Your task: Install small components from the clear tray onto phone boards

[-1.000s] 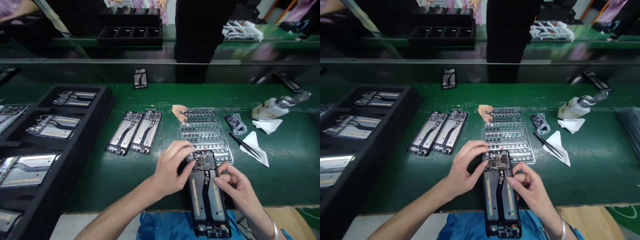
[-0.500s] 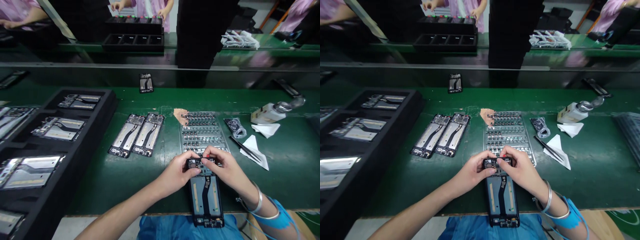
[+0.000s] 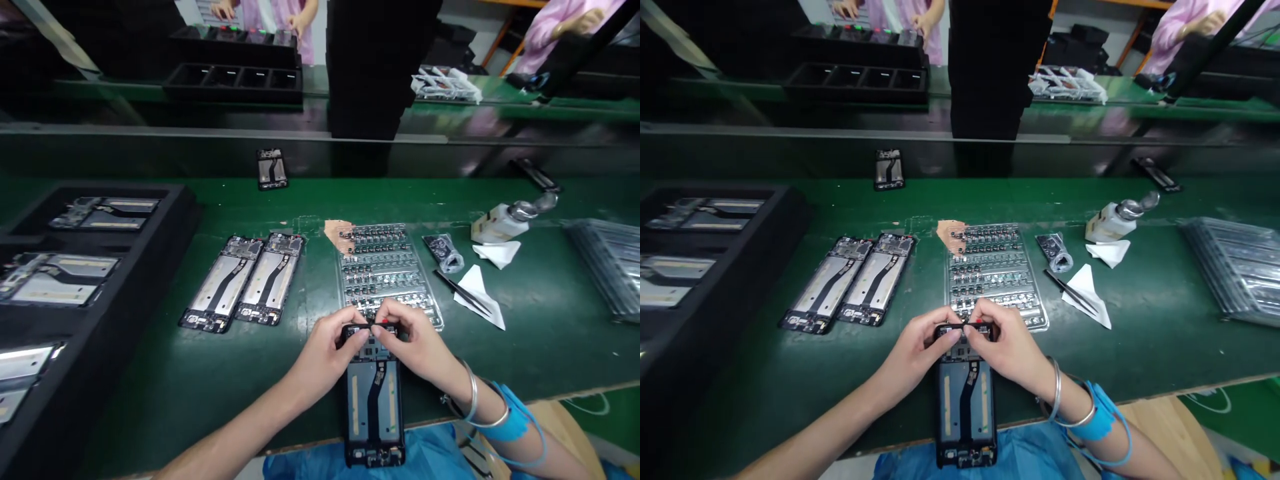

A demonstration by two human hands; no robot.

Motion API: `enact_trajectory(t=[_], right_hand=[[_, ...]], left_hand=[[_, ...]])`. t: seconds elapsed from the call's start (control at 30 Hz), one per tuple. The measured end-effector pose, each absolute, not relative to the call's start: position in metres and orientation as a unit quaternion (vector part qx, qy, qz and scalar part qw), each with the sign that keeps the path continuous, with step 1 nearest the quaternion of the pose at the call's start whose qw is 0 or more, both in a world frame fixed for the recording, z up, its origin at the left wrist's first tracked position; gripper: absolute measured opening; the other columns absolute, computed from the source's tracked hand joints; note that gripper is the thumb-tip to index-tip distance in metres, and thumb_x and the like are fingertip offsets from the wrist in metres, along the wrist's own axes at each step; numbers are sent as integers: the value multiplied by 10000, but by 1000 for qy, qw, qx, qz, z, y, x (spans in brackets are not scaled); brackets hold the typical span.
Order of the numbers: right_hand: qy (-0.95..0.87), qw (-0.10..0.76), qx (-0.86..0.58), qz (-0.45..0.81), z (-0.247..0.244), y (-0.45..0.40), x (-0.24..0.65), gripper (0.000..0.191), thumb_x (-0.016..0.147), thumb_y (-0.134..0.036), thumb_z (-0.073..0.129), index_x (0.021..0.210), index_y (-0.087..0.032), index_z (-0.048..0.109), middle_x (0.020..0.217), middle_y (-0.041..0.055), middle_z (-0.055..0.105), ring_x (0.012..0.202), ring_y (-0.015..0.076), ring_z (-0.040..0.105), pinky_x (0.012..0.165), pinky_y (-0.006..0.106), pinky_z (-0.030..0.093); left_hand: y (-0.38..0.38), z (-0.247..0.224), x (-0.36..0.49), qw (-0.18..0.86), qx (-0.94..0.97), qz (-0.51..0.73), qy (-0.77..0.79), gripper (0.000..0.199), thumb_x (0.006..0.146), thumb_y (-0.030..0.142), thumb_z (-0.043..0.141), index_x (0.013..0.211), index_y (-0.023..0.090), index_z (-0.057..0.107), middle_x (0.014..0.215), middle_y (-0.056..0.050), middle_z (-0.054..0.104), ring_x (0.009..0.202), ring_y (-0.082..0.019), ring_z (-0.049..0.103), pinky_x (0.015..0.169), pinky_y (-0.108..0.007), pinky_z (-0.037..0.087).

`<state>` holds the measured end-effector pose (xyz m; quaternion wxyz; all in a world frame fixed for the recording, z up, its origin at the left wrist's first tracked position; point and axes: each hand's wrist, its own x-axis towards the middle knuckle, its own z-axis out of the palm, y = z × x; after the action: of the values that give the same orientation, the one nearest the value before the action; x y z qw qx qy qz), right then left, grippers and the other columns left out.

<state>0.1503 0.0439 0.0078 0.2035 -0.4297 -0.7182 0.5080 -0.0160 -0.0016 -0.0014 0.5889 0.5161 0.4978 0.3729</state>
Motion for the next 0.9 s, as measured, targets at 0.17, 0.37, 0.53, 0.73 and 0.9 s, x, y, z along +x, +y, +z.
enact_trajectory(t=[0.17, 0.37, 0.53, 0.73, 0.9], right_hand=[[-682, 196, -409, 573, 9, 43, 154, 200, 852, -285, 517, 695, -186, 442, 597, -57, 363, 546, 82, 331, 498, 218, 250], [-533, 267, -446, 668, 7, 49, 161, 219, 854, -395, 531, 771, -212, 442, 489, -83, 411, 413, 69, 380, 389, 171, 285], [-468, 306, -435, 706, 9, 49, 159, 207, 862, -425, 505, 929, -231, 480, 580, -39, 559, 450, 115, 543, 371, 180, 358], [-570, 353, -431, 604, 14, 44, 162, 217, 838, -366, 579, 1008, -233, 597, 782, 2, 587, 679, 111, 556, 594, 202, 438], [-575, 349, -435, 599, 13, 39, 164, 211, 852, -369, 557, 739, -191, 560, 663, -13, 543, 570, 96, 511, 546, 217, 398]], left_hand=[[0, 3, -19, 576, 525, 359, 514, 199, 848, 343, 511, 804, 152, 542, 699, 10, 511, 658, -127, 467, 605, -234, 345], [-11, 10, -12, 404, 616, 344, 582, 682, 739, 450, 649, 1315, 262, 339, 1273, -100, 501, 1100, -270, 507, 829, -368, 449], [-20, 10, -8, 204, 745, 275, 573, 687, 760, 203, 600, 1366, 383, 332, 1486, -77, 193, 1290, -355, 299, 981, -541, 316], [-11, 14, -20, 675, 502, 434, 322, 645, 717, 338, 526, 1338, 221, 399, 1176, -143, 508, 913, -242, 570, 699, -331, 463], [1, -4, -16, 901, 191, 377, 100, 697, 633, 516, 472, 1181, 85, 480, 918, -142, 573, 561, -169, 554, 460, -235, 360]])
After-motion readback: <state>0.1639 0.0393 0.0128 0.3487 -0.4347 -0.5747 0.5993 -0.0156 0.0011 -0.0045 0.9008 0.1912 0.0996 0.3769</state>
